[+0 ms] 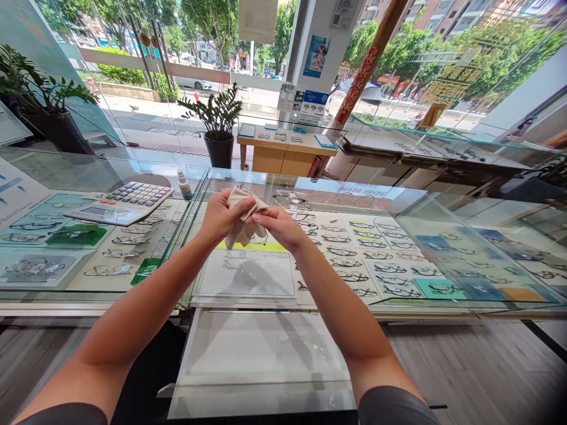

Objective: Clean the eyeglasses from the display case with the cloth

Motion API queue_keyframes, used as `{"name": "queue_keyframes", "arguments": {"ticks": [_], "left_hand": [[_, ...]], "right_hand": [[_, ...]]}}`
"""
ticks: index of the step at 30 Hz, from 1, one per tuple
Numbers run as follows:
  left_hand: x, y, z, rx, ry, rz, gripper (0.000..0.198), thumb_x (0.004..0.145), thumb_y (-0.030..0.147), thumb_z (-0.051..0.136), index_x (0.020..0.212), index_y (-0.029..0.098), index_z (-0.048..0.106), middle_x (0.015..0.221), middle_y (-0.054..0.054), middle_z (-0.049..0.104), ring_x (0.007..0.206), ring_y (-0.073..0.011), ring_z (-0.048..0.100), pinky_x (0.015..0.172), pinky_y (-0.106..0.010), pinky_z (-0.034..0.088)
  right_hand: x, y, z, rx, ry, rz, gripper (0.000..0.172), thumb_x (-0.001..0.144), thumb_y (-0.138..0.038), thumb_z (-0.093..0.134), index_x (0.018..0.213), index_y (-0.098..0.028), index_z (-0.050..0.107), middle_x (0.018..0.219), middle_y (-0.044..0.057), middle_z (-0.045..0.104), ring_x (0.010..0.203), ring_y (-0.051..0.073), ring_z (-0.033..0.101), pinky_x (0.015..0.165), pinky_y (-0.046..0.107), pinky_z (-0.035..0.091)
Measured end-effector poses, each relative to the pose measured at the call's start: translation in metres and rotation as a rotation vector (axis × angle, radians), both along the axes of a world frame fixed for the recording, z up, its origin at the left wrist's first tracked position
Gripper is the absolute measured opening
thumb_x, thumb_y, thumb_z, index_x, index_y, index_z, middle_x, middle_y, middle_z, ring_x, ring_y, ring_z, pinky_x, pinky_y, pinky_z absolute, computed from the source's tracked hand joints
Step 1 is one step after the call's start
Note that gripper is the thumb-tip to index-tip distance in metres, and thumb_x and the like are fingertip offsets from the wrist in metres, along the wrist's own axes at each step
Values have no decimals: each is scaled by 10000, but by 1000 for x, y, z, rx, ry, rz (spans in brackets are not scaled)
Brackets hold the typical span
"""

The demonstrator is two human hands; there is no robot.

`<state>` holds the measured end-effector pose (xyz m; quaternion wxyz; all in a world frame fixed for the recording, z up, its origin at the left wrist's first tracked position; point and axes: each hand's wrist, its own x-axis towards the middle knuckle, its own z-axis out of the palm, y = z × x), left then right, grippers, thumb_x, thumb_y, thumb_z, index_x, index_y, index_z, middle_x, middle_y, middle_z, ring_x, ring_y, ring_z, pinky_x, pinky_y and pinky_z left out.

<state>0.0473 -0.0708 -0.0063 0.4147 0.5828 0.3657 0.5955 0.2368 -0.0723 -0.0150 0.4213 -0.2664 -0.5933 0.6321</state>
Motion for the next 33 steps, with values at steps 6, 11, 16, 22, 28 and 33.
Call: {"name": "queue_keyframes", "arguments": {"ticks": [6, 11, 16, 22, 28, 33], "left_hand": [[6, 1, 0, 23, -72, 71, 630, 830, 781, 864, 708, 189, 687, 637, -2, 602, 596, -131, 486, 573, -286, 404], [-10, 10, 5, -136, -67, -232, 639, 771, 775, 926, 765, 170, 720, 678, -18, 656, 629, -137, 560, 601, -263, 458], [-25, 11, 12, -183, -42, -482, 535, 766, 600, 1004, 971, 145, 810, 870, -75, 783, 753, -172, 683, 703, -268, 540], [-18, 5, 12, -139, -24, -441, 538, 707, 474, 1049, 1078, 160, 818, 943, -73, 809, 790, -187, 710, 738, -280, 558], [-8, 1, 10, -77, 11, -238, 460, 629, 431, 1056, 899, 164, 797, 832, -40, 772, 721, -170, 646, 682, -278, 517], [-4, -2, 6, -2, 60, -89, 427, 756, 545, 971, 867, 178, 784, 750, -18, 716, 665, -157, 572, 646, -285, 467]], "right_hand": [[-6, 1, -5, 6, -8, -13, 475, 759, -660, 971, 881, -208, 891, 935, 49, 803, 902, 187, 670, 872, 321, 516], [2, 5, -1, -28, 53, -56, 377, 755, -547, 956, 780, -186, 850, 847, 40, 753, 801, 160, 615, 765, 300, 496], [12, 9, 2, -77, 46, -95, 337, 744, -487, 934, 732, -174, 811, 774, 36, 704, 732, 142, 564, 655, 273, 458], [11, 7, 3, -107, 80, -47, 346, 735, -488, 954, 735, -168, 821, 744, 29, 698, 694, 132, 572, 616, 255, 464], [4, 3, 0, -134, 110, 74, 402, 708, -529, 1007, 798, -167, 857, 851, 66, 768, 834, 181, 680, 805, 301, 579], [0, 0, -1, -133, 94, 89, 430, 704, -569, 1021, 796, -184, 853, 852, 62, 772, 847, 189, 682, 823, 313, 582]]}}
